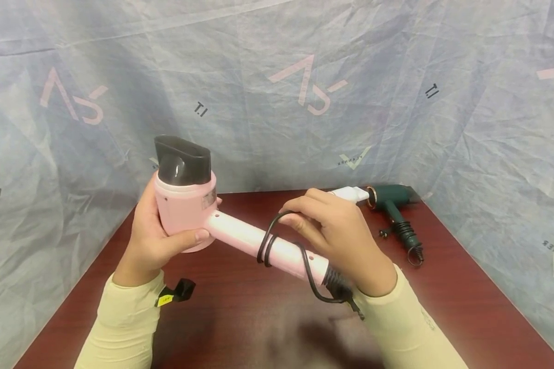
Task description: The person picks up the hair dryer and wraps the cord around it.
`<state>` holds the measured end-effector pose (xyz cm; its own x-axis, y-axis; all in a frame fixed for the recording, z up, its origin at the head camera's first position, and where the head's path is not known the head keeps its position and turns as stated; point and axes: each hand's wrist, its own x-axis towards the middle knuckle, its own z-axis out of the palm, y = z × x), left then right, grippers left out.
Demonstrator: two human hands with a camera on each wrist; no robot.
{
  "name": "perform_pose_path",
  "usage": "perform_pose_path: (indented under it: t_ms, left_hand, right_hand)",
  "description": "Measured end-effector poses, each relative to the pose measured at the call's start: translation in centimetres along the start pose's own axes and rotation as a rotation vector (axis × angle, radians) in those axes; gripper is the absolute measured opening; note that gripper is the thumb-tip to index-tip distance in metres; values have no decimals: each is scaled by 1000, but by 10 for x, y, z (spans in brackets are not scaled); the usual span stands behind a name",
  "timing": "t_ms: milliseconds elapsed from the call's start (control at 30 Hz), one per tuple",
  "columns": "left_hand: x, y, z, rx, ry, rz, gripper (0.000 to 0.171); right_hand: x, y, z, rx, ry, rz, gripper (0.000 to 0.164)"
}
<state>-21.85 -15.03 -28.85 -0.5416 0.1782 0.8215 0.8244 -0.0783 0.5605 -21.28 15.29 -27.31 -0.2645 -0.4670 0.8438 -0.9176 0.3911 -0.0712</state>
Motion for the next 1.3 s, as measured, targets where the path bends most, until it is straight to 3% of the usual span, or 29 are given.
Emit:
perform_pose_path:
  t_ms: [233, 300, 400, 500, 567, 633, 733, 1000, 1100, 1233, 1300]
  left_hand:
    - [2, 1, 3, -48, 114, 28, 87]
    - [3, 1, 4, -76, 143, 29, 85]
    - [3, 0, 5, -119, 193, 16, 80]
    - [4, 0, 5, -124, 245, 11, 77]
    - [4, 0, 5, -112, 273, 13, 75]
    - [5, -1, 5, -100, 294, 18, 74]
    - [7, -2, 5, -102, 322, 26, 72]
    - [13, -7, 4, -210, 486, 49, 67]
    - [14, -9, 0, -237, 534, 63, 65]
    - [16, -6, -4, -224, 593, 79, 67]
    - [17, -2, -4, -208, 614, 85, 67]
  right_hand:
    - [1, -8, 10, 104, -7, 69, 12]
    - [-3, -6, 15, 92, -17, 85, 16]
    - [-10, -1, 23, -5, -56, 124, 6]
    - [-14, 4, 30, -64, -136, 167, 19]
    - [-16, 5, 33, -74, -185, 201, 17]
    - [-17, 5, 35, -32, -243, 234, 4]
    - [-17, 4, 36, -3, -319, 277, 14]
    - [-16, 3, 37, 5, -502, 397, 26]
    - [-18, 2, 37, -27, -554, 380, 10]
    - [-19, -4, 35, -73, -620, 294, 36]
    - [-19, -10, 33, -93, -643, 241, 40]
